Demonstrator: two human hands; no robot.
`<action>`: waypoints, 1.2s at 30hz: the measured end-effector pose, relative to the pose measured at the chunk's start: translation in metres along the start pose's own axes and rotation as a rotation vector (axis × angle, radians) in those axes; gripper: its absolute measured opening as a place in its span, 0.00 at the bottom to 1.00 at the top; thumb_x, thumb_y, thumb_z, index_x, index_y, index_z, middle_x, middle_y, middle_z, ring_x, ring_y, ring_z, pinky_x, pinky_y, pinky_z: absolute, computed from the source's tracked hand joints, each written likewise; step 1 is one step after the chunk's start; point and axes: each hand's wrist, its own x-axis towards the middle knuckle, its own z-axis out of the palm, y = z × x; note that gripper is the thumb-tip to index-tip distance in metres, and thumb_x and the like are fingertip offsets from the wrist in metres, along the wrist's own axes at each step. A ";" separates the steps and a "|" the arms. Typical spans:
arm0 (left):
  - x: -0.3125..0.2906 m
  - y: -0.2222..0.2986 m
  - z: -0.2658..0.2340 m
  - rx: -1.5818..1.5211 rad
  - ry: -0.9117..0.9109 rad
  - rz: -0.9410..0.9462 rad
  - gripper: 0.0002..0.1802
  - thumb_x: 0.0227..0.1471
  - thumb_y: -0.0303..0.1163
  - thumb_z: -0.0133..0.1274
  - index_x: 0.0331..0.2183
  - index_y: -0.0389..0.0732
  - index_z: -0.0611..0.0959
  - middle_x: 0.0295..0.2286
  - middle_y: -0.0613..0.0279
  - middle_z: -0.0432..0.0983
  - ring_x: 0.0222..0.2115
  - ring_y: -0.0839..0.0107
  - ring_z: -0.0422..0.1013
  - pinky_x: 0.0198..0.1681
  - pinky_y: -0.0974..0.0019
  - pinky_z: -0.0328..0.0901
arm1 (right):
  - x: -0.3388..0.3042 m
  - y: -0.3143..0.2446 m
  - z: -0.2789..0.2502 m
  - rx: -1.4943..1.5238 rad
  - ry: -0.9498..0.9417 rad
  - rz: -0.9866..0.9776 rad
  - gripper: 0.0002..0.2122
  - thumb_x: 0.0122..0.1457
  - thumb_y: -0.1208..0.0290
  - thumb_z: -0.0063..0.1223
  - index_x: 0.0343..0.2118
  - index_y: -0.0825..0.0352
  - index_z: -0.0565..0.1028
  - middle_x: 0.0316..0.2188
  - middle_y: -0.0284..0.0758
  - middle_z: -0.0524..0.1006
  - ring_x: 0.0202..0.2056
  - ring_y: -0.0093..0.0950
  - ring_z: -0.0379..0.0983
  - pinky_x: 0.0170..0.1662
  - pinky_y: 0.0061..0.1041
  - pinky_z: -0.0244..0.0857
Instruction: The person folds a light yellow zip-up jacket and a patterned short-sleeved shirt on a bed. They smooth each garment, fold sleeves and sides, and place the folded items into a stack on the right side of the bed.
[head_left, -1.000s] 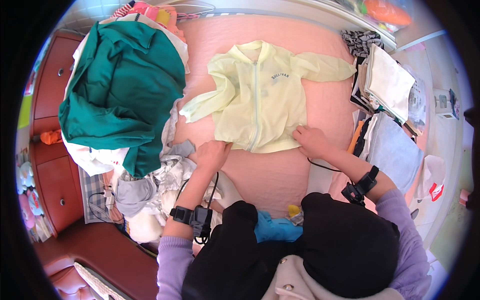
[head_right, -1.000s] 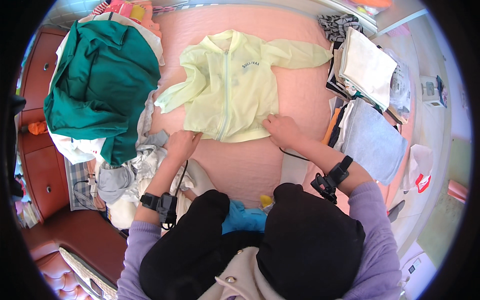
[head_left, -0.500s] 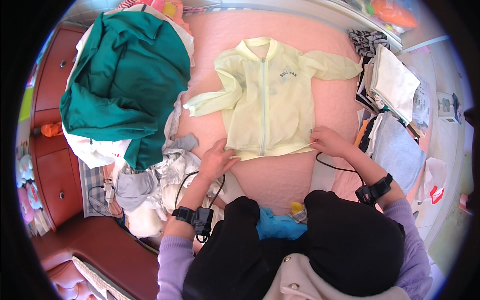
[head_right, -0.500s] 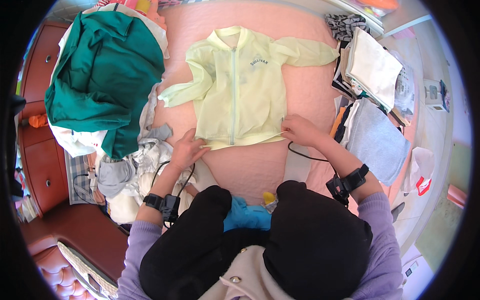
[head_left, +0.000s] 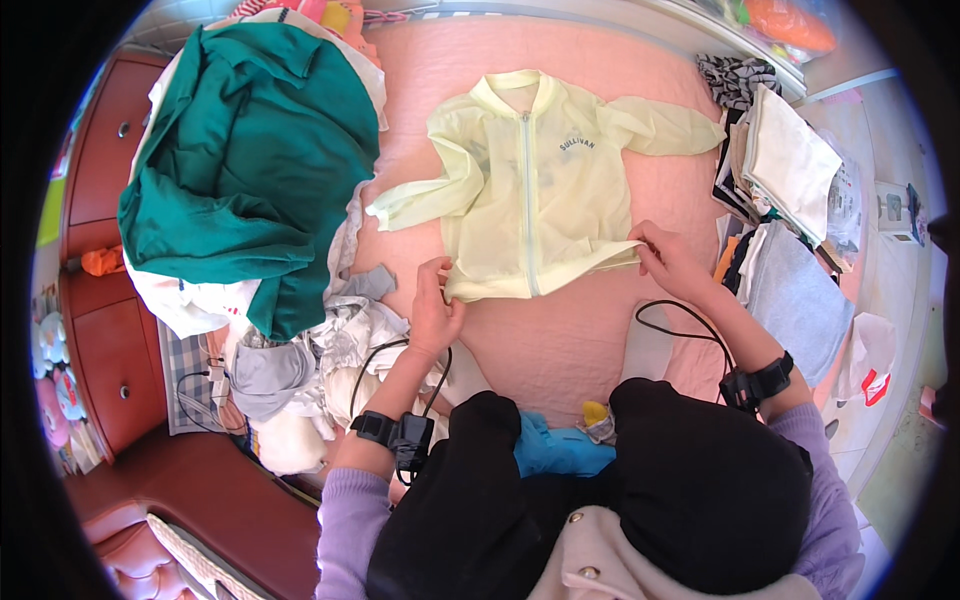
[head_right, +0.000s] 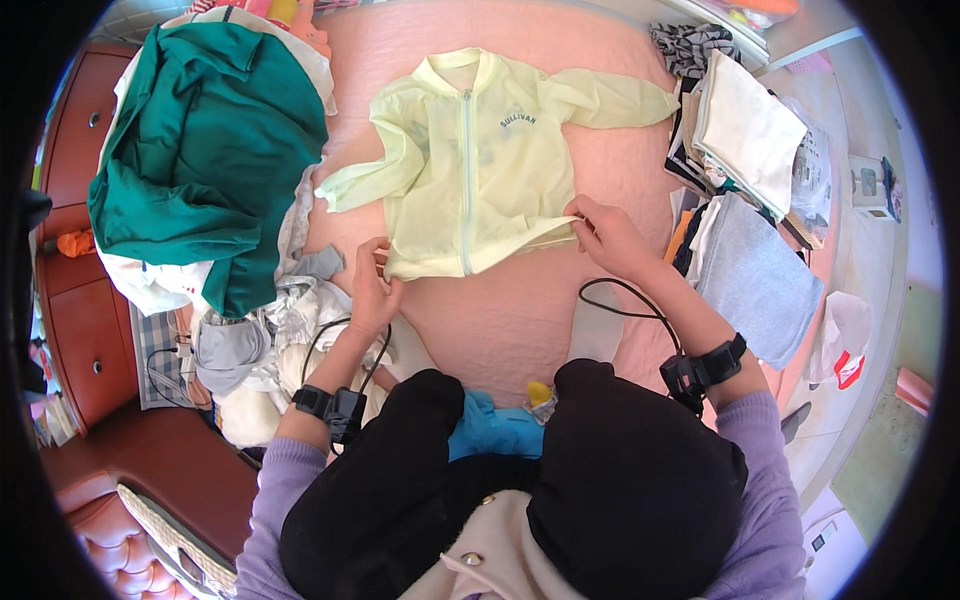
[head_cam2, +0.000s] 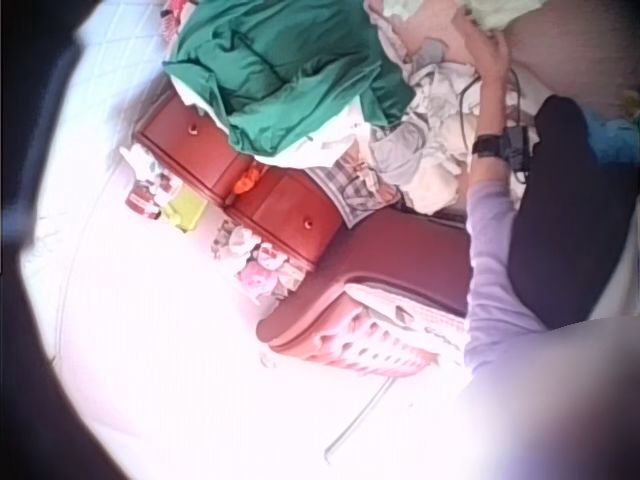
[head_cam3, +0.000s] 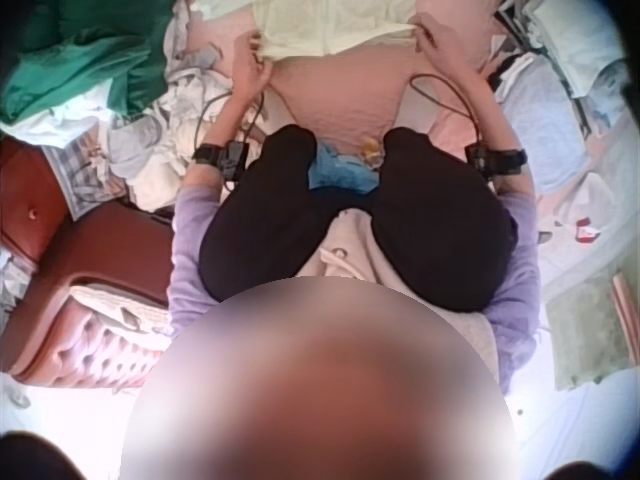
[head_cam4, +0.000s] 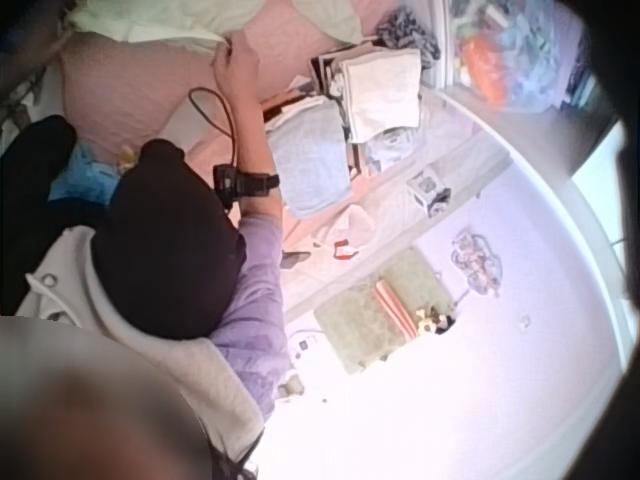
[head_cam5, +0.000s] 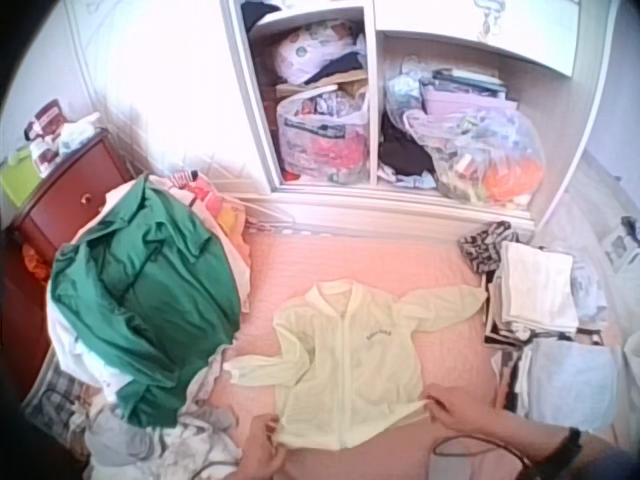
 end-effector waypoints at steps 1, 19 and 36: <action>0.001 0.000 -0.001 0.002 0.024 0.000 0.29 0.41 0.16 0.49 0.49 0.38 0.67 0.41 0.52 0.68 0.30 0.60 0.70 0.30 0.63 0.68 | 0.001 -0.003 -0.002 0.108 0.001 0.039 0.05 0.60 0.79 0.45 0.37 0.68 0.72 0.24 0.35 0.75 0.23 0.26 0.73 0.29 0.24 0.66; 0.078 0.090 -0.094 -0.002 0.461 0.279 0.09 0.49 0.15 0.49 0.34 0.33 0.80 0.37 0.53 0.80 0.21 0.78 0.70 0.23 0.76 0.65 | 0.021 -0.076 -0.084 -0.268 0.084 -0.147 0.13 0.48 0.82 0.63 0.38 0.66 0.79 0.34 0.34 0.75 0.28 0.25 0.71 0.29 0.20 0.64; 0.155 0.142 -0.133 -0.332 0.459 0.136 0.08 0.62 0.30 0.47 0.37 0.35 0.76 0.25 0.66 0.72 0.16 0.84 0.63 0.18 0.79 0.58 | 0.068 -0.125 -0.134 0.132 0.478 -0.212 0.08 0.65 0.74 0.47 0.42 0.72 0.72 0.31 0.32 0.77 0.34 0.20 0.76 0.38 0.17 0.68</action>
